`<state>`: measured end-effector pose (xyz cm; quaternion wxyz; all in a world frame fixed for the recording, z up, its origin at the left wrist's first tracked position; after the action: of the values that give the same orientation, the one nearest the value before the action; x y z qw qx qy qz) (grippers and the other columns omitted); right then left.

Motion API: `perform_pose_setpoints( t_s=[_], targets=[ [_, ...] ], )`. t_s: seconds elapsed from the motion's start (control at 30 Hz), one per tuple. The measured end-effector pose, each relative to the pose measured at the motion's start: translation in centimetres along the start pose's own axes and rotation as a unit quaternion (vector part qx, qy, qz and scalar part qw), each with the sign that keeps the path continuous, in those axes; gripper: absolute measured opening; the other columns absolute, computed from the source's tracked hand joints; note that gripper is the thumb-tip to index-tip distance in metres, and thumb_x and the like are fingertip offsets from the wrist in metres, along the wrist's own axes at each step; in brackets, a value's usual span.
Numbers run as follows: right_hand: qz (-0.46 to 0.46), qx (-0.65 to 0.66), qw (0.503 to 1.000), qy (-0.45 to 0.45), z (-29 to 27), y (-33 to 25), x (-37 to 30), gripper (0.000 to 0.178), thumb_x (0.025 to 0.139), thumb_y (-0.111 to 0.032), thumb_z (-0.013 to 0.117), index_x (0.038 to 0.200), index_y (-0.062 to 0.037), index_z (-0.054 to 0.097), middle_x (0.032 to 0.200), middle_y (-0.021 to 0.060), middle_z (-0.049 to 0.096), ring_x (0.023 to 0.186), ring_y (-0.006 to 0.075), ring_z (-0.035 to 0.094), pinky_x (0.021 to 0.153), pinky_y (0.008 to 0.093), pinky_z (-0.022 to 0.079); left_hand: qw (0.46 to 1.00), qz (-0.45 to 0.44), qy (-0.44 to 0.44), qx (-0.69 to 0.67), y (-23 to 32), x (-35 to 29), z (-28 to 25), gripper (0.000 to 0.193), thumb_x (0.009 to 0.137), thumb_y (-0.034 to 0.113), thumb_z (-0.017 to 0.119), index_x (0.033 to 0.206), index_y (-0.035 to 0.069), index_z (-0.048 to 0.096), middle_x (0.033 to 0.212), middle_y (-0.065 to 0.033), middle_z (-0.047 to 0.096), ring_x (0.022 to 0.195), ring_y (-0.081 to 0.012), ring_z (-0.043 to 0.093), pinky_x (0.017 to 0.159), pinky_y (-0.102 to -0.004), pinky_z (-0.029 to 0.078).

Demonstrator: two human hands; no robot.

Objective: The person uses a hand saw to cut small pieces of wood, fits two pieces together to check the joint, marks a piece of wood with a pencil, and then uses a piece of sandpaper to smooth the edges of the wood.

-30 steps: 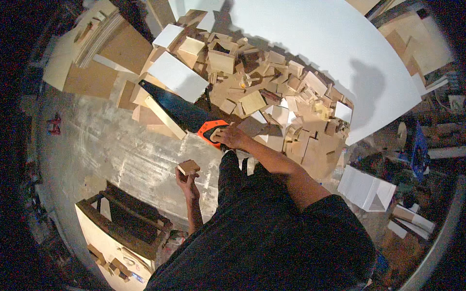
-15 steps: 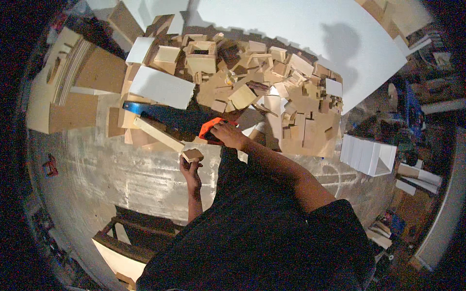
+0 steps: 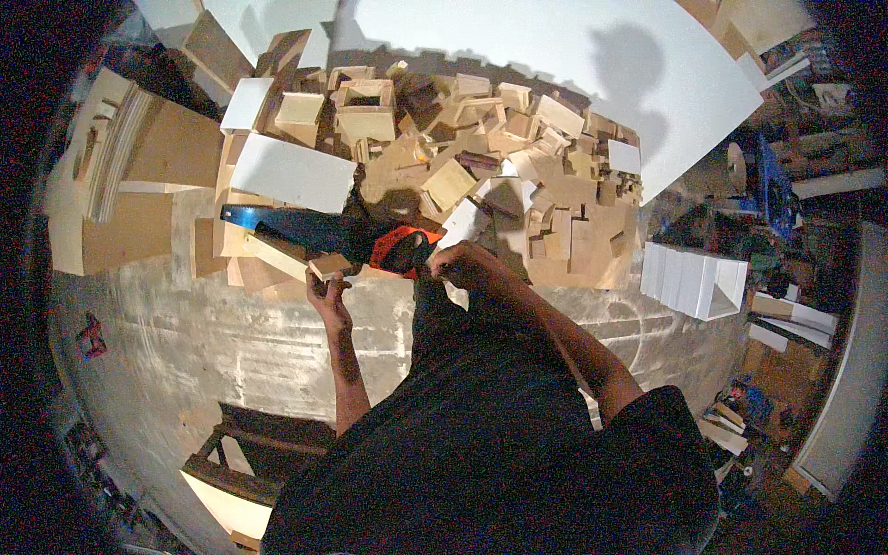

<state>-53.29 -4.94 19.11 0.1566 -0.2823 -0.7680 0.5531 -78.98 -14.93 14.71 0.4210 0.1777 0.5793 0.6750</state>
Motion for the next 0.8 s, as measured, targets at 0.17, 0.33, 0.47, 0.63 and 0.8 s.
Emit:
perform_pose_setpoints(
  t_s=[0.17, 0.33, 0.47, 0.63, 0.8],
  targets=[
    [0.019, -0.074, 0.996, -0.035, -0.9, 0.4, -1.2, 0.014, 0.085, -0.016, 0.06, 0.082, -0.0035, 0.064, 0.074, 0.0141, 0.065, 0.068, 0.029, 0.065, 0.063, 0.0362, 0.049, 0.999, -0.012, -0.032, 0.014, -0.2, -1.8, 1.8, 0.041, 0.086, 0.012, 0.067, 0.123, 0.007, 0.051, 0.108, -0.0039, 0.059, 0.089, -0.0132, 0.058, 0.067, -0.027, 0.048],
    [0.025, -0.137, 0.989, -0.04, -3.3, 1.3, -1.9, 0.016, 0.078, -0.022, 0.069, 0.075, -0.0067, 0.068, 0.07, 0.0097, 0.067, 0.068, 0.0259, 0.066, 0.061, 0.0365, 0.049, 1.0, 0.008, -0.022, 0.01, 0.3, -4.3, 4.7, 0.04, 0.081, 0.01, 0.072, 0.117, 0.005, 0.055, 0.106, -0.0061, 0.064, 0.092, -0.0156, 0.061, 0.065, -0.0273, 0.048],
    [-0.019, -0.176, 0.984, -0.023, -6.9, -0.4, -4.6, 0.011, 0.078, -0.02, 0.071, 0.077, -0.0091, 0.069, 0.07, 0.0082, 0.067, 0.065, 0.0262, 0.066, 0.06, 0.037, 0.049, 0.998, 0.017, -0.02, 0.051, 0.5, -7.4, 8.6, 0.039, 0.082, 0.011, 0.072, 0.117, 0.005, 0.055, 0.104, -0.006, 0.064, 0.091, -0.0153, 0.061, 0.067, -0.0276, 0.049],
    [-0.068, -0.128, 0.986, 0.078, -12.8, 1.2, -11.6, 0.013, 0.084, -0.017, 0.067, 0.079, -0.0055, 0.065, 0.069, 0.0143, 0.063, 0.06, 0.0318, 0.062, 0.055, 0.0369, 0.047, 1.0, 0.007, -0.01, 0.022, -2.8, -12.8, 13.4, 0.039, 0.085, 0.011, 0.068, 0.121, 0.004, 0.055, 0.111, -0.0064, 0.063, 0.094, -0.0157, 0.061, 0.069, -0.0291, 0.05],
    [0.005, -0.121, 0.987, 0.104, -18.0, 8.5, -23.1, 0.025, 0.088, -0.019, 0.065, 0.073, -0.0011, 0.058, 0.061, 0.0147, 0.059, 0.054, 0.0291, 0.058, 0.054, 0.0341, 0.046, 0.998, -0.024, -0.055, -0.011, -6.0, -19.5, 23.1, 0.047, 0.086, 0.009, 0.065, 0.131, 0.003, 0.05, 0.113, -0.0081, 0.062, 0.095, -0.0195, 0.063, 0.072, -0.0321, 0.054]
  ],
)
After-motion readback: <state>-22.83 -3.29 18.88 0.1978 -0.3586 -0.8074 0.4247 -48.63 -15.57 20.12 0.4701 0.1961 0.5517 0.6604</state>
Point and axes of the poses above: each hand's wrist, its own x-axis towards the middle knuckle, its own z-axis out of the palm, y = z × x, the point moved 7 cm from there along x, towards the middle knuckle
